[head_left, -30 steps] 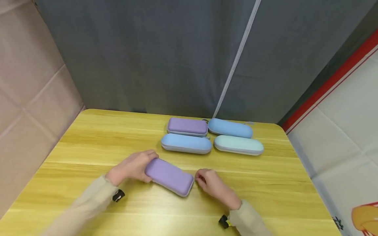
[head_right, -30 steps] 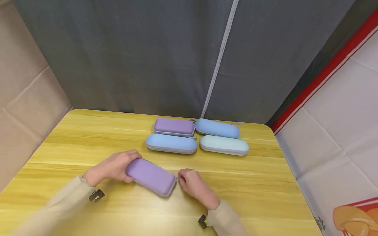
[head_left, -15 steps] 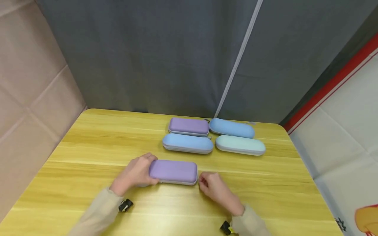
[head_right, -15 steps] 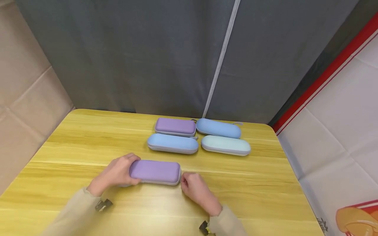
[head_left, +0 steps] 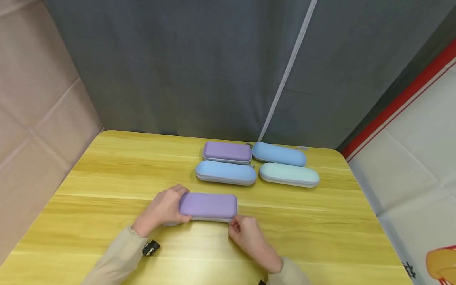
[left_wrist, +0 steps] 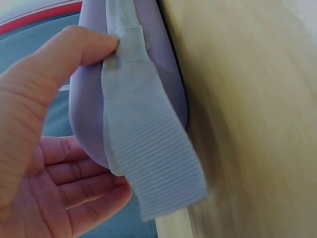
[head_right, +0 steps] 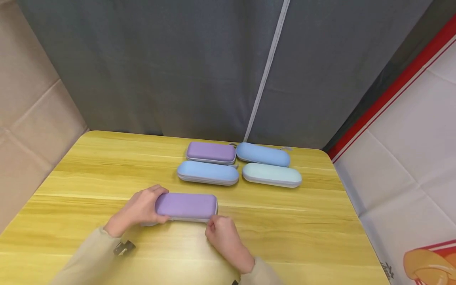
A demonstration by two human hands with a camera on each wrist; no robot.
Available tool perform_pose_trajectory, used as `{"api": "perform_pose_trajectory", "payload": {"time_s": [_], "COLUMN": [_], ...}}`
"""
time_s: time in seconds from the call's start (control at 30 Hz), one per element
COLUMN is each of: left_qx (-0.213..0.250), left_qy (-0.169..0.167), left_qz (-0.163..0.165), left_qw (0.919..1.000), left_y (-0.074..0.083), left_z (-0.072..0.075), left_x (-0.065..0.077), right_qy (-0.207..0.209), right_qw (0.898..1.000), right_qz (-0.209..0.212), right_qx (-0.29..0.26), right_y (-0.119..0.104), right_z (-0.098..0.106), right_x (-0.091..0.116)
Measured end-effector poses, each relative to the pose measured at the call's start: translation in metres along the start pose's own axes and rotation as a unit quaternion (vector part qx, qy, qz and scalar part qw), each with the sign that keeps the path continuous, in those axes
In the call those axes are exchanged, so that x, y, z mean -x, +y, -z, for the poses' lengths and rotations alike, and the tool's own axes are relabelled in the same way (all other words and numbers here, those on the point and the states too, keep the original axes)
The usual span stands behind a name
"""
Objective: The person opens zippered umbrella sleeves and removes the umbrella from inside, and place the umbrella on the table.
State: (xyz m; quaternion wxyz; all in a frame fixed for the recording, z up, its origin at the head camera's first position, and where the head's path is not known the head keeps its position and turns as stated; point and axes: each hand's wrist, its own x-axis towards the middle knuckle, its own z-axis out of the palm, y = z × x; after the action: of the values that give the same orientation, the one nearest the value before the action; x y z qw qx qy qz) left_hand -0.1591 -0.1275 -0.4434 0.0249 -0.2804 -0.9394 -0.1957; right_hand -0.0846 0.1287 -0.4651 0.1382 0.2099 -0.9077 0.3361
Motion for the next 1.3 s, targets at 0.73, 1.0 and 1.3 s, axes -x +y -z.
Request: {"api": "perform_pose_trajectory", "payload": {"time_s": [0.73, 1.0, 1.3], "left_qx": [0.015, 0.021, 0.03], "left_qy": [0.014, 0.022, 0.011], "left_qz": [-0.012, -0.02, -0.019], "left_qw": [0.9997, 0.9993, 0.9993], "left_y": [-0.003, -0.002, -0.004], "left_z": [-0.002, -0.004, -0.002], "left_x": [0.003, 0.003, 0.007], "right_qy": [-0.013, -0.043, -0.04], "right_qw": [0.992, 0.994, 0.994], "right_qz": [0.041, 0.05, 0.097], "right_qx": [0.119, 0.09, 0.017], "right_y": [-0.052, -0.052, -0.005], "right_z": [-0.049, -0.048, 0.01], "right_x": [-0.03, -0.032, -0.055]}}
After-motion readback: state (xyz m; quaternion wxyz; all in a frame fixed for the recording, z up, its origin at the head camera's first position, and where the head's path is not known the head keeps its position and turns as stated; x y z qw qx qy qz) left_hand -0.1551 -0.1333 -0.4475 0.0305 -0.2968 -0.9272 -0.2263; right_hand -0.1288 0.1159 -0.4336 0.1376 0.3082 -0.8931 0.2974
